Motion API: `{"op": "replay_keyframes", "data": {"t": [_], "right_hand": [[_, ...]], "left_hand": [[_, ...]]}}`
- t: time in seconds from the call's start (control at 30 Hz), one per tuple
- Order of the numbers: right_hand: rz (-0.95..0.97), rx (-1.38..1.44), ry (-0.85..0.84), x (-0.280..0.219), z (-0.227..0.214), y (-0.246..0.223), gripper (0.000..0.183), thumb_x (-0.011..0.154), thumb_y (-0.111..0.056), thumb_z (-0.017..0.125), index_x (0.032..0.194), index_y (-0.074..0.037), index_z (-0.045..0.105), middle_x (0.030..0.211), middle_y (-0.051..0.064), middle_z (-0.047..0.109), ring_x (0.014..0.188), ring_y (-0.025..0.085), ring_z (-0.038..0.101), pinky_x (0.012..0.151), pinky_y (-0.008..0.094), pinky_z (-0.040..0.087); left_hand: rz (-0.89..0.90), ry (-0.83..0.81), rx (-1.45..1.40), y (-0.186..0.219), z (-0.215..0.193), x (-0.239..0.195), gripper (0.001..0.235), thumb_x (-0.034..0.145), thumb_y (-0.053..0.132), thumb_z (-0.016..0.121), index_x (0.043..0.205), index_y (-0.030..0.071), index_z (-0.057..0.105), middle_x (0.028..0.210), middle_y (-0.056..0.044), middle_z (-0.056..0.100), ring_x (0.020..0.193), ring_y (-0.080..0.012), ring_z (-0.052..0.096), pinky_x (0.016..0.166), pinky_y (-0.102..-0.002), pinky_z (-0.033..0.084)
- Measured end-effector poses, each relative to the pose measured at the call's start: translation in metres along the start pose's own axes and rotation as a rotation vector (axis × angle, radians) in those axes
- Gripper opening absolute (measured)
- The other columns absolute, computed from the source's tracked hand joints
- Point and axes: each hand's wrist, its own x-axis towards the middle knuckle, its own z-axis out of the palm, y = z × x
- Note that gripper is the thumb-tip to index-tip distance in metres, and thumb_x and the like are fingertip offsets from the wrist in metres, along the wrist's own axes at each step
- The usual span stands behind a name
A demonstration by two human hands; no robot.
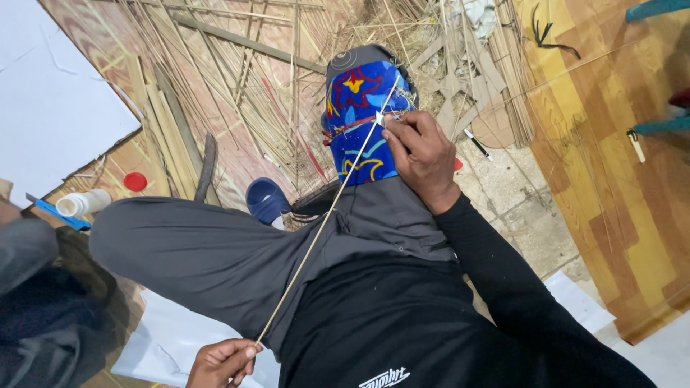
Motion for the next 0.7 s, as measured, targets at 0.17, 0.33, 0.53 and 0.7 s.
{"op": "replay_keyframes", "data": {"t": [0.17,0.33,0.53,0.7], "right_hand": [[0.065,0.004,0.023,0.008,-0.002,0.0,0.015,0.104,-0.013,0.077,0.118,-0.009,0.078,0.106,0.006,0.063,0.085,0.024,0.066,0.055,0.035,0.047],[0.289,0.07,0.028,0.016,-0.001,0.047,0.017,0.107,-0.015,0.067,0.116,-0.001,0.073,0.111,0.014,0.063,0.094,0.026,0.065,0.07,0.034,0.058],[0.071,0.292,-0.029,0.078,-0.07,0.019,0.02,0.111,-0.01,0.073,0.117,0.009,0.077,0.107,0.023,0.068,0.102,0.033,0.066,0.087,0.041,0.053],[-0.274,0.645,-0.608,0.094,-0.078,-0.053,0.032,0.087,-0.017,0.086,0.115,-0.004,0.077,0.113,0.012,0.074,0.1,0.025,0.073,0.092,0.033,0.057]], "left_hand": [[-0.052,0.023,-0.084,-0.038,-0.042,0.009,0.023,0.09,-0.009,0.074,0.104,-0.024,0.085,0.06,-0.029,0.064,0.043,-0.0255,0.042,0.045,-0.04,0.03],[-0.252,0.126,-0.078,-0.01,-0.058,-0.006,0.026,0.093,-0.006,0.076,0.113,-0.02,0.086,0.07,-0.031,0.065,0.047,-0.033,0.045,0.053,-0.051,0.036],[-0.034,0.217,0.383,0.102,-0.077,-0.031,0.031,0.094,0.011,0.075,0.115,-0.003,0.092,0.094,-0.025,0.079,0.09,-0.04,0.07,0.078,-0.062,0.047],[0.647,0.242,1.366,0.253,-0.029,-0.08,0.031,0.088,0.044,0.067,0.107,0.026,0.082,0.103,0.002,0.087,0.094,-0.0199,0.084,0.077,-0.037,0.06]]}}
